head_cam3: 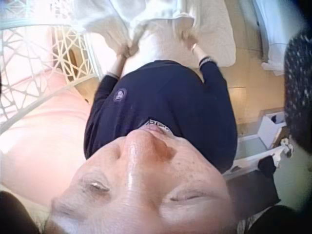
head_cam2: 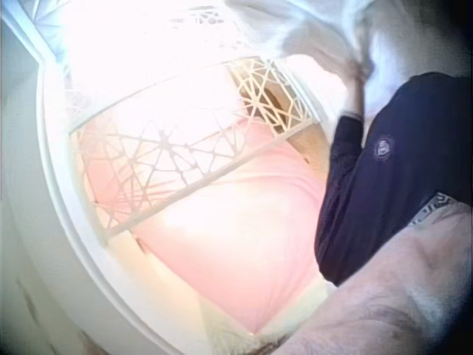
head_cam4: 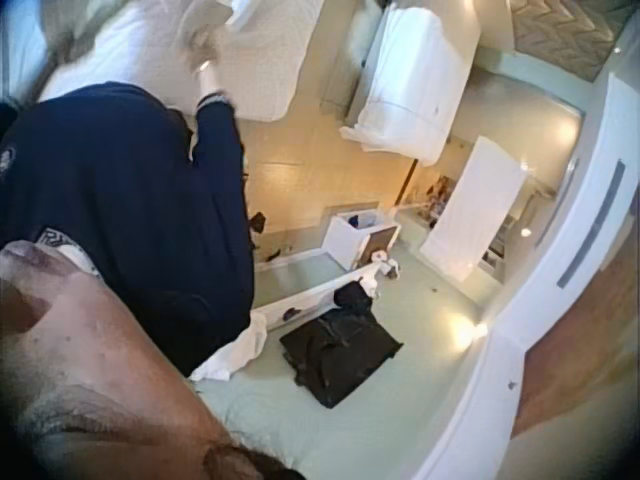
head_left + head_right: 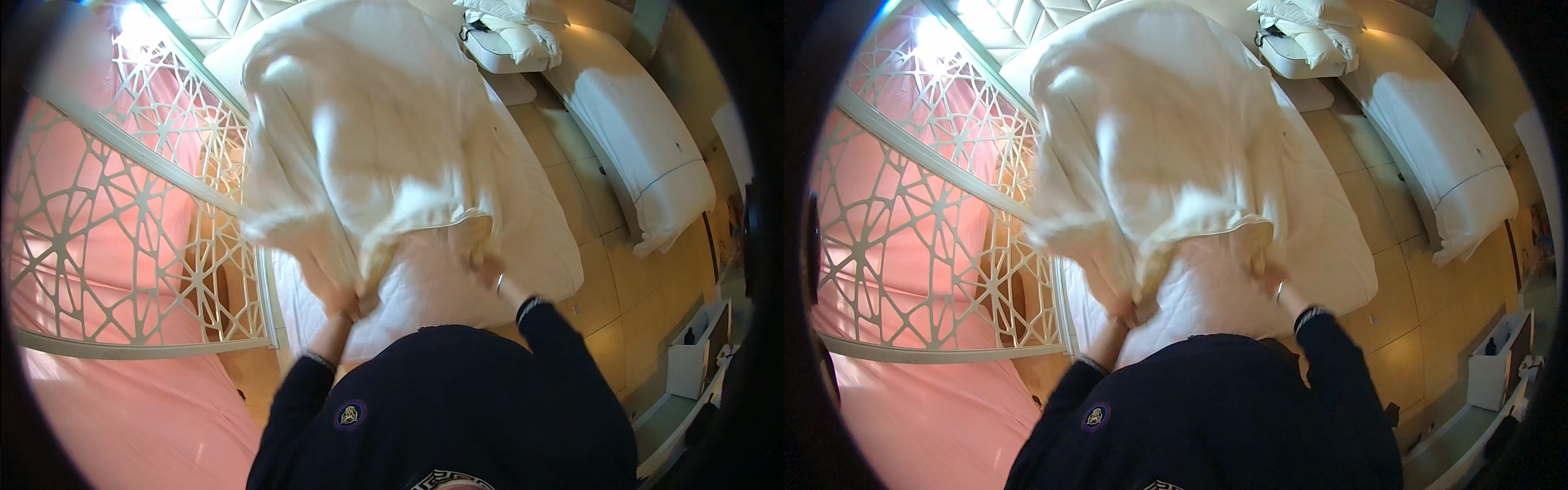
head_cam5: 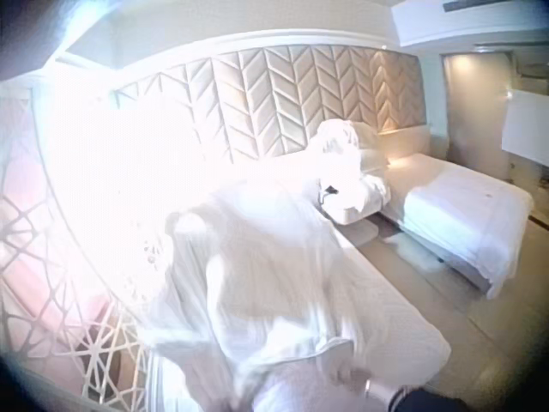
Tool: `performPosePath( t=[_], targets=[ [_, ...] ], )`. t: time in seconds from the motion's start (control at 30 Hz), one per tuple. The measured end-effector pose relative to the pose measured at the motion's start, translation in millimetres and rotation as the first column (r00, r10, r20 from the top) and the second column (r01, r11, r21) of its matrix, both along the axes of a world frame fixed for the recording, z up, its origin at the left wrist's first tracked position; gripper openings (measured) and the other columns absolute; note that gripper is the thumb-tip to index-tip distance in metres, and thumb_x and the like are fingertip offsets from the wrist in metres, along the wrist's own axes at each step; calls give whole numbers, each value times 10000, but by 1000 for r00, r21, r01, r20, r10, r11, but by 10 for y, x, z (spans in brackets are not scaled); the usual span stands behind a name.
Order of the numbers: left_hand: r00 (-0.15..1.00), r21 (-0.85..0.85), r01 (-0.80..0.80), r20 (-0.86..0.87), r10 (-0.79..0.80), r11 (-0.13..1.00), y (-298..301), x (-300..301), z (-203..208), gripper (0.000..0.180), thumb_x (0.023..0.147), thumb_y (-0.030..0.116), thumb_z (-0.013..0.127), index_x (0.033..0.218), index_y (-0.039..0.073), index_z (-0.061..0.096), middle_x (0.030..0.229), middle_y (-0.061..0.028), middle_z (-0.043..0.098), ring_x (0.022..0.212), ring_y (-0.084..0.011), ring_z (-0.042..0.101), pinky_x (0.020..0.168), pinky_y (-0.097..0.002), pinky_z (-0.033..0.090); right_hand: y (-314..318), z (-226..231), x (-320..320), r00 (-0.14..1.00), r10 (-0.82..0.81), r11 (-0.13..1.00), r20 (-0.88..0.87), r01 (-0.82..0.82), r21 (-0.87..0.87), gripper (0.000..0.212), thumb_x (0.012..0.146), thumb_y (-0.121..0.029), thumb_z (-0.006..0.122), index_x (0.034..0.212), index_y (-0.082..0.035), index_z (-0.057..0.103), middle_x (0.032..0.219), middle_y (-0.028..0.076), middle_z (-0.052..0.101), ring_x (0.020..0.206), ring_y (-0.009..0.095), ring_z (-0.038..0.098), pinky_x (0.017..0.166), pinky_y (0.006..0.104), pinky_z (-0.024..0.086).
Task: The person inserts a pillow into a pillowcase, adjusts the corners, and places it on the bed. They repeat this process with a second pillow and then spread a duvet over the mattress.
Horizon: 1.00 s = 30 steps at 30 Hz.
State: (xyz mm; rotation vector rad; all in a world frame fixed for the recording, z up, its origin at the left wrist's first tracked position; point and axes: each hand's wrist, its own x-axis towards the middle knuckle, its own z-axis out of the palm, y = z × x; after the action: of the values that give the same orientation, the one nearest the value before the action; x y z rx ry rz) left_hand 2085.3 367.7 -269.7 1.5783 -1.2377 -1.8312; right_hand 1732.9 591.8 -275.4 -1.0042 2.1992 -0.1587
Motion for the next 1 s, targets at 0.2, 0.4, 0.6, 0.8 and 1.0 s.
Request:
performPosePath(
  t=[0.2,0.4,0.6,0.8,1.0],
  targets=[
    [925,172,-331,253,284,928,1384,-23,-290,277,814,140,623,1046,-11,604,941,-57,614,791,-188,561,688,-316,474,869,-370,425,985,-30,999,170,36,-32,450,779,-445,647,1011,-62,690,925,215,681,876,373,654,784,429,518],
    [997,257,-31,75,12,966,1562,-708,-172,346,840,280,660,1048,4,639,953,-49,617,887,-164,559,753,-307,473,361,564,326,881,364,913,302,-274,-302,346,769,-402,631,967,-127,700,855,201,670,770,372,649,692,445,517],
    [881,372,334,204,-427,866,1362,-1748,433,518,802,380,730,1103,-32,641,1050,-97,648,877,-194,599,733,-322,489,416,1256,223,751,578,768,318,-371,-522,264,764,-265,618,795,-7,663,704,208,648,631,327,644,609,376,510],
    [572,-42,783,440,-692,620,1752,-1946,761,485,806,356,683,1122,-5,616,1057,-144,658,985,-212,611,839,-337,472,415,803,-365,493,242,970,836,-143,-196,473,913,-479,587,814,-26,677,671,9,625,594,109,615,547,261,479],
    [853,-71,511,166,-494,857,2292,-583,323,467,698,126,669,1135,-12,581,910,-64,636,797,-185,608,679,-330,506,-466,-793,-1226,167,-457,738,874,619,268,345,905,-304,619,938,34,556,750,140,637,578,213,643,510,302,535]
  ],
)
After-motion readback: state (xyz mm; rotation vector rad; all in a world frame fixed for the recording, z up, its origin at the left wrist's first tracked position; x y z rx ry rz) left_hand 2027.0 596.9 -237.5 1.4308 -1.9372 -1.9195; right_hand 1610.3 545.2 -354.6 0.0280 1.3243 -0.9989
